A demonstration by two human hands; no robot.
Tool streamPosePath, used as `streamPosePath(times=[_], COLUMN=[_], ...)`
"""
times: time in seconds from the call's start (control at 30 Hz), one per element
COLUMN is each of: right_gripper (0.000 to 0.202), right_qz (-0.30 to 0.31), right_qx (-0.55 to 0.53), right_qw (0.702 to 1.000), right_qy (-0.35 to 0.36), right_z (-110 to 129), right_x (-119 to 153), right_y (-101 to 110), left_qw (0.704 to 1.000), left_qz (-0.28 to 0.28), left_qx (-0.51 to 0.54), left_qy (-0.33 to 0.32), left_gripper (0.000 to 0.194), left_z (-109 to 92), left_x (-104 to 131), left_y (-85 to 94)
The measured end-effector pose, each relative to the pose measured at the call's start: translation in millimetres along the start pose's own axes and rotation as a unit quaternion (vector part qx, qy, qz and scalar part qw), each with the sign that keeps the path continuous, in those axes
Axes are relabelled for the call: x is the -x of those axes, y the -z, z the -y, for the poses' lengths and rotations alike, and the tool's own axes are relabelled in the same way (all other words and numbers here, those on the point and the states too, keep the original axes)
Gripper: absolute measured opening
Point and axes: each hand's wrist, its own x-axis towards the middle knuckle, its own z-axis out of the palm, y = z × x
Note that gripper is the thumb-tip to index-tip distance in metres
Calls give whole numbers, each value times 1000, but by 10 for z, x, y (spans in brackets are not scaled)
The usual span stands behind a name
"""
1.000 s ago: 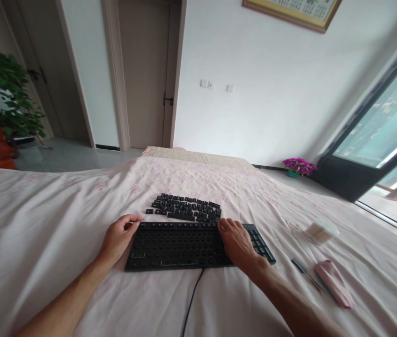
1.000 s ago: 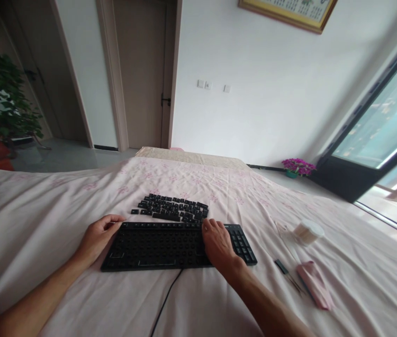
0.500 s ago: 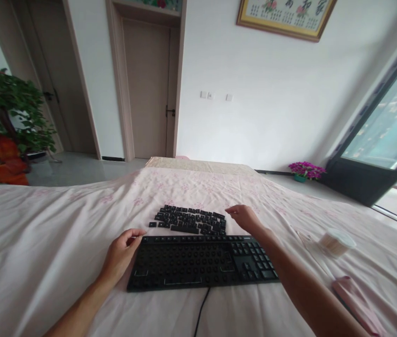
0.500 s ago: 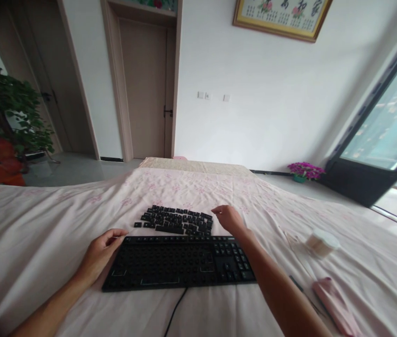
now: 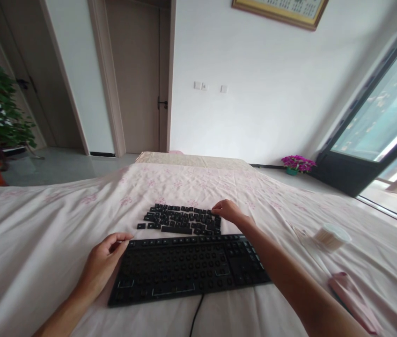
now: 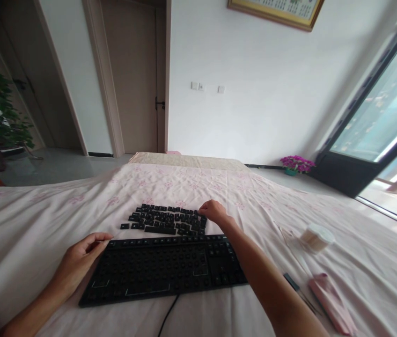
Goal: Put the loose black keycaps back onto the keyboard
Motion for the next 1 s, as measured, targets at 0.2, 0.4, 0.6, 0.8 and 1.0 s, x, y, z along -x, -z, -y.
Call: streamPosePath(times=[0.2,0.4,0.6,0.8,1.0], right_gripper=[20,18,18,27,19], right_qz=[6,2,5,-35,-55], right_qx=[-21,-50,-60,-52,-22], right_qw=[1000,998,998,997,998], right_qy=[22,37,35,43,28], right_z=[38,-5,-32,-28,-58], right_x=[-73,-179,-283,-148,193], right_y=[-88,-146,-121,6,135], left_qw=[1000,1000,1000,1000,1000], left_qz=[7,11,7,8,5], left_qx=[-7,2,-1,-8,-11], left_qy=[2,7,2,4,13], left_gripper=[43,45,41,42,43], left_z=[40,87,83,75,60], left_x=[-17,-28,-31,-18,-16], left_y=[10,5,5,19,10])
